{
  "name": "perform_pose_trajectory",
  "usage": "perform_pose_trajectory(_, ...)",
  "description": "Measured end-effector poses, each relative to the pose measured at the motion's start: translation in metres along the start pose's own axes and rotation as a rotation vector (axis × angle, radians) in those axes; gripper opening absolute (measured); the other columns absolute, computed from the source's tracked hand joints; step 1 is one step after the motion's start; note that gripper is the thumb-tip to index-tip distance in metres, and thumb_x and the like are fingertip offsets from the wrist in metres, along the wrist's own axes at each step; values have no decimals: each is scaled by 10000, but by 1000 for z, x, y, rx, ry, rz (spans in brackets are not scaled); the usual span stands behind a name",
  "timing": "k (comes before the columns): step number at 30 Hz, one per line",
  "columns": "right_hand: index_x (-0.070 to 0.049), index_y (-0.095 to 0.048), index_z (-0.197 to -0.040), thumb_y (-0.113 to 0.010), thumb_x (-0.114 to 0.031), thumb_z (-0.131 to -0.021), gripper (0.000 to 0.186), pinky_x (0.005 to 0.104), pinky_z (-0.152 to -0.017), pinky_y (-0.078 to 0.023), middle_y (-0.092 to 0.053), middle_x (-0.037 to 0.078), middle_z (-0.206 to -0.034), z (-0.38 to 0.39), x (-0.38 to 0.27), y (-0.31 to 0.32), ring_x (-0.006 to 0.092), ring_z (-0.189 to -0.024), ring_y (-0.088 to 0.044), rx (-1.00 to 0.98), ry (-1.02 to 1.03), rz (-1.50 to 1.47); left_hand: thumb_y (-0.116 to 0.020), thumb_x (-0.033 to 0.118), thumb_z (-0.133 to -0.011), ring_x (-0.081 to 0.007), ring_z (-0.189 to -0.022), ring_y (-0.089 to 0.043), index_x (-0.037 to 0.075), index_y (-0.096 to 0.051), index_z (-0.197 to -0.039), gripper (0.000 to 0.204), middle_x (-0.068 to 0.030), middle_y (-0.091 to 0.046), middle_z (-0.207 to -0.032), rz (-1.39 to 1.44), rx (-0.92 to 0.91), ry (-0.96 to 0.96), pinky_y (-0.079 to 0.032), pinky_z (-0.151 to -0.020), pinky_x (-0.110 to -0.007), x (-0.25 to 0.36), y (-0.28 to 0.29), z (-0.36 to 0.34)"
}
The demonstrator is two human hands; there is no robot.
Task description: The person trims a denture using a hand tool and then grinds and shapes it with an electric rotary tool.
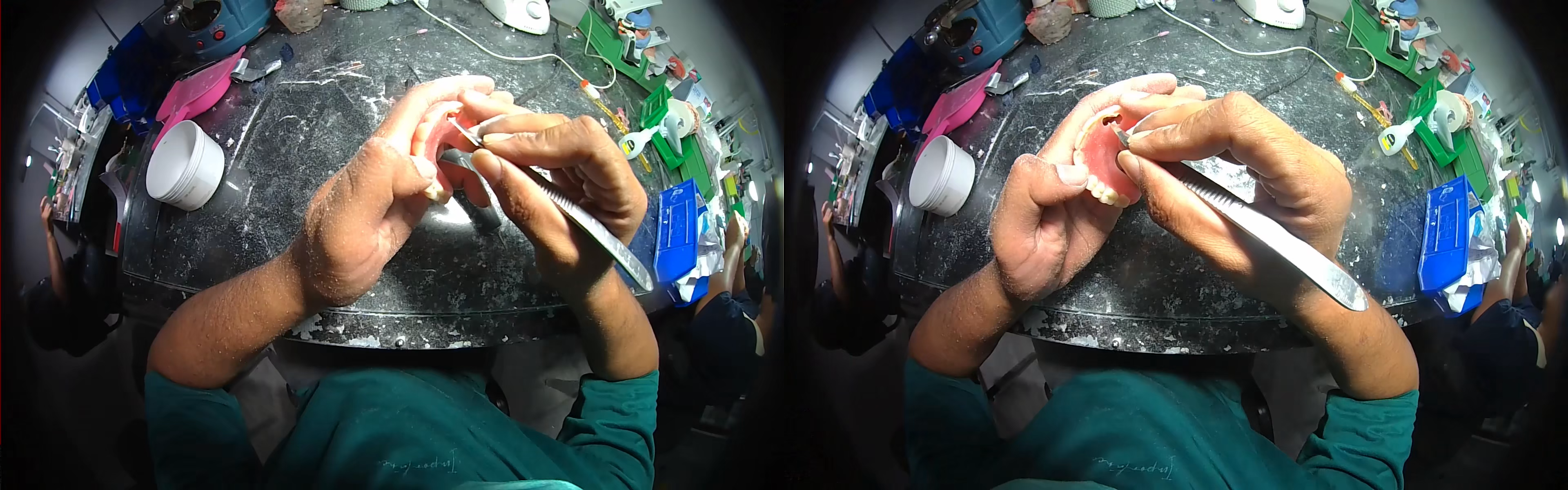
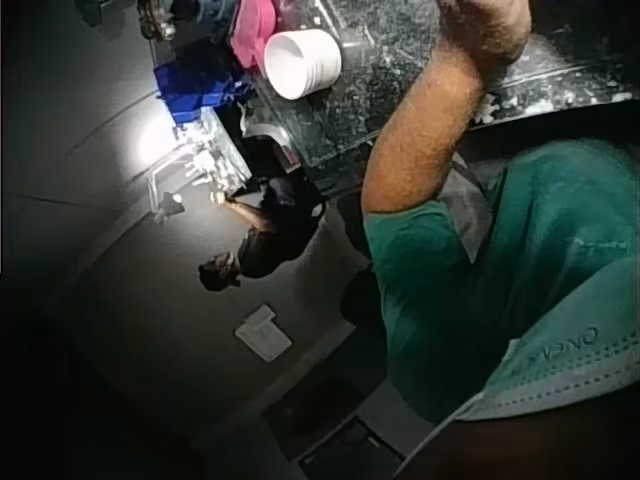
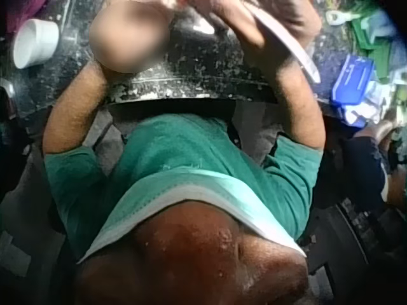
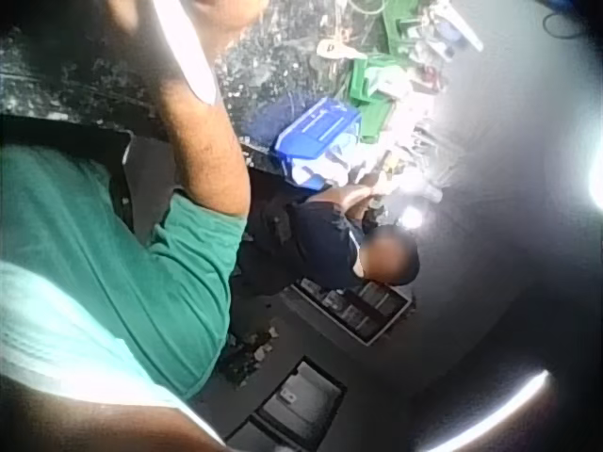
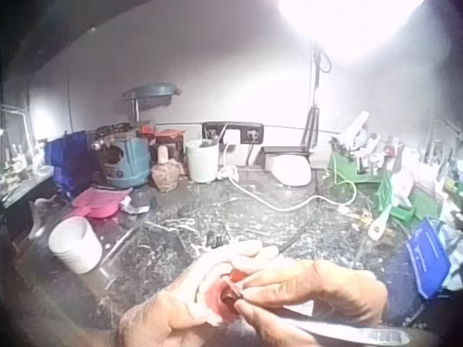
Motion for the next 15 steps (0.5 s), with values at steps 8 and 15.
perform_pose_trajectory(8, 37, -612, -954, -689, 112, -824, 169, 403, -952, -526, -693, 208, -994, 1, -3, -3, 330, -1105, -650, 16, 30, 24, -373, 206, -889, -183, -1270, -427, -30, -223, -1484, 658, -130, -383, -1436, -38, 33, -8, -357, -1043, -317, 2, -3, 0)
perform_pose_trajectory(15, 28, -555, -998, -663, 99, -851, 196, 406, -965, -514, -655, 190, -1033, 2, 2, -3, 315, -1099, -651, 47, 0, -31, -376, 198, -885, -186, -1270, -422, -36, -238, -1480, 654, -136, -399, -1421, 90, 4, -57, -350, -1050, -317, 3, -2, -1)
Point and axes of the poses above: each hand's wrist, its own z-axis away from the middle knuckle, its own y-axis out of the back of the hand, x = y × z, the point moved 9 cm from there along -z, towards the middle knuckle
